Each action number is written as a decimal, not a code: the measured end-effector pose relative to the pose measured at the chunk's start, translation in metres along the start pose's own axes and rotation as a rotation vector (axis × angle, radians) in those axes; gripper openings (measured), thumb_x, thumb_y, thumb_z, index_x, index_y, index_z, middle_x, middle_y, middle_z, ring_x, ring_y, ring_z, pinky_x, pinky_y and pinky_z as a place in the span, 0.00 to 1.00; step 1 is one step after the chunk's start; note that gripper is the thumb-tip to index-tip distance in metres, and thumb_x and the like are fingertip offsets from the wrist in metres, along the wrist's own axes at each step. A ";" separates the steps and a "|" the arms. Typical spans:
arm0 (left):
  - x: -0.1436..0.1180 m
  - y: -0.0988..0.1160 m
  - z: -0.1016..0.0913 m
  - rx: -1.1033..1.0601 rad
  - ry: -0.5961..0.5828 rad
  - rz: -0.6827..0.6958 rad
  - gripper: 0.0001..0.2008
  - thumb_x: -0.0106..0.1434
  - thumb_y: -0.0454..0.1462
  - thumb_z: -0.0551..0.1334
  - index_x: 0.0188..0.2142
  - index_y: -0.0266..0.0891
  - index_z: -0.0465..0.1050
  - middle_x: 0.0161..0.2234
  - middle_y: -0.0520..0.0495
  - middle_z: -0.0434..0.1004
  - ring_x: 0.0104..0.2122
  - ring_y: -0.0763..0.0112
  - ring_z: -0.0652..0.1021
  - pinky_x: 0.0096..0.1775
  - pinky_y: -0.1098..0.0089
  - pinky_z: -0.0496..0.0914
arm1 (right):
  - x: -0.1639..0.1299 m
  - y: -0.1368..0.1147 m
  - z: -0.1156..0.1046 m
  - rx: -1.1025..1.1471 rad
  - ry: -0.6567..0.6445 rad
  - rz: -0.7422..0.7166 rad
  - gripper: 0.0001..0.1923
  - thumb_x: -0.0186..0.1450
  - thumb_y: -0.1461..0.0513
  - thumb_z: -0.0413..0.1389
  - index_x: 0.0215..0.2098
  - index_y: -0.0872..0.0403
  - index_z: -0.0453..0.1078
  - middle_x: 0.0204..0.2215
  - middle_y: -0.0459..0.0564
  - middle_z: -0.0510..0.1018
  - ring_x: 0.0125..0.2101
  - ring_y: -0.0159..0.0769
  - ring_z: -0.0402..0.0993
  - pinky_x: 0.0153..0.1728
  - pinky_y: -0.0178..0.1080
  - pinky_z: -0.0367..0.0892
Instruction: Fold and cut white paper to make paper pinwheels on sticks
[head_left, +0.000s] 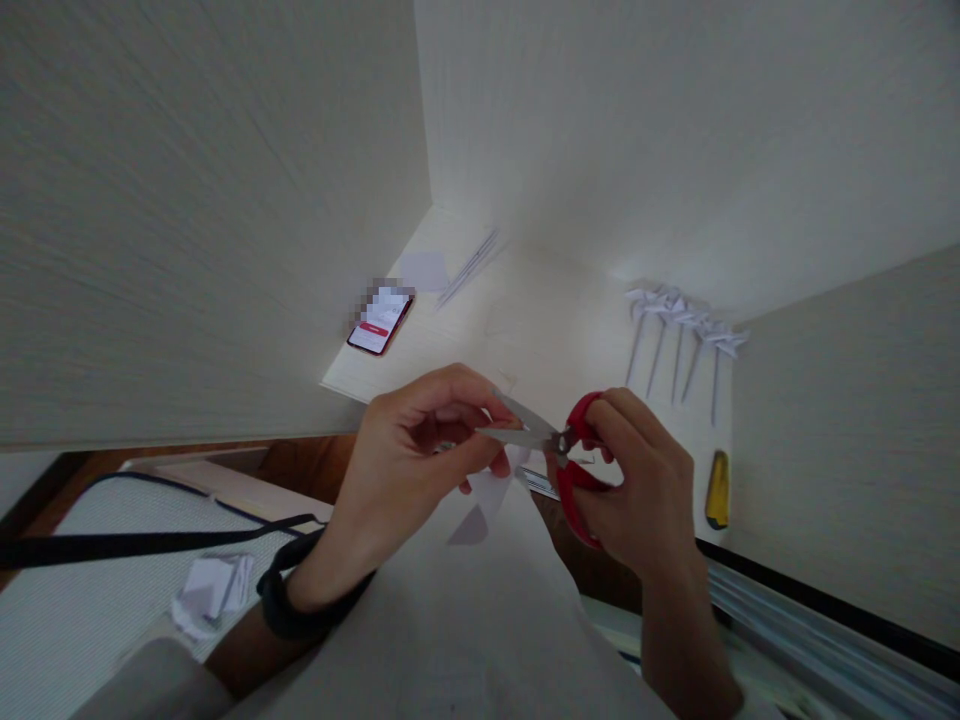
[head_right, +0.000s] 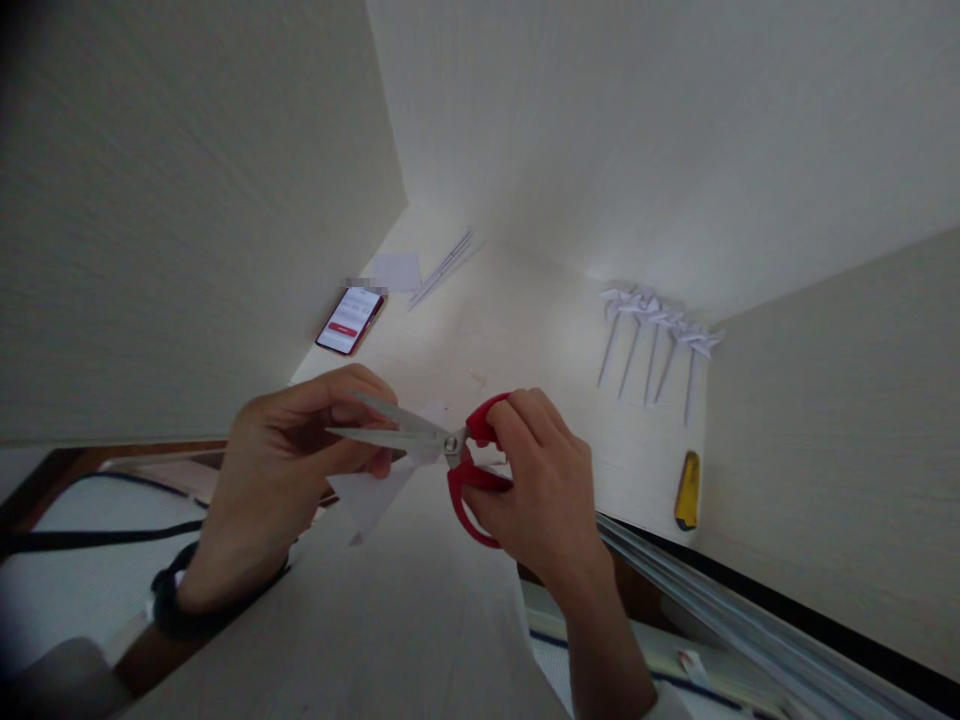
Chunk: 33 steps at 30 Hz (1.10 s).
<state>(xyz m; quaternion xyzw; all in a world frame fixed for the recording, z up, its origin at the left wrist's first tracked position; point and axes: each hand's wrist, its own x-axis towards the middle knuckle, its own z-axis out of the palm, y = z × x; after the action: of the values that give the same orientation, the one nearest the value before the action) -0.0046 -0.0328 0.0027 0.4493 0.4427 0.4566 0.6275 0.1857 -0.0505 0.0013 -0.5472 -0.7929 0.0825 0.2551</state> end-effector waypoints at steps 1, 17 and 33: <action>0.000 0.000 0.001 0.000 0.009 0.009 0.10 0.52 0.24 0.62 0.26 0.40 0.74 0.25 0.55 0.76 0.20 0.78 0.76 0.19 0.81 0.67 | 0.000 0.000 -0.001 -0.012 0.007 -0.007 0.12 0.53 0.69 0.54 0.28 0.50 0.55 0.25 0.42 0.62 0.25 0.31 0.56 0.24 0.35 0.55; -0.003 -0.005 0.003 -0.051 0.088 0.018 0.08 0.56 0.27 0.63 0.27 0.41 0.74 0.24 0.54 0.76 0.22 0.76 0.77 0.19 0.79 0.66 | 0.001 -0.003 0.000 -0.050 0.035 -0.002 0.10 0.51 0.70 0.52 0.28 0.50 0.57 0.25 0.43 0.64 0.24 0.32 0.56 0.24 0.35 0.55; -0.003 -0.005 0.003 -0.103 0.083 -0.045 0.03 0.59 0.32 0.66 0.29 0.41 0.74 0.21 0.55 0.74 0.20 0.78 0.74 0.17 0.80 0.61 | 0.004 -0.004 -0.001 -0.059 0.076 -0.035 0.09 0.52 0.70 0.52 0.27 0.51 0.58 0.24 0.43 0.66 0.23 0.31 0.57 0.22 0.35 0.55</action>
<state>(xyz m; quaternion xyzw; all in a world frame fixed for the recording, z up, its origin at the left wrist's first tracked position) -0.0012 -0.0374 -0.0006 0.3871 0.4543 0.4825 0.6410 0.1818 -0.0489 0.0046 -0.5433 -0.7940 0.0338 0.2704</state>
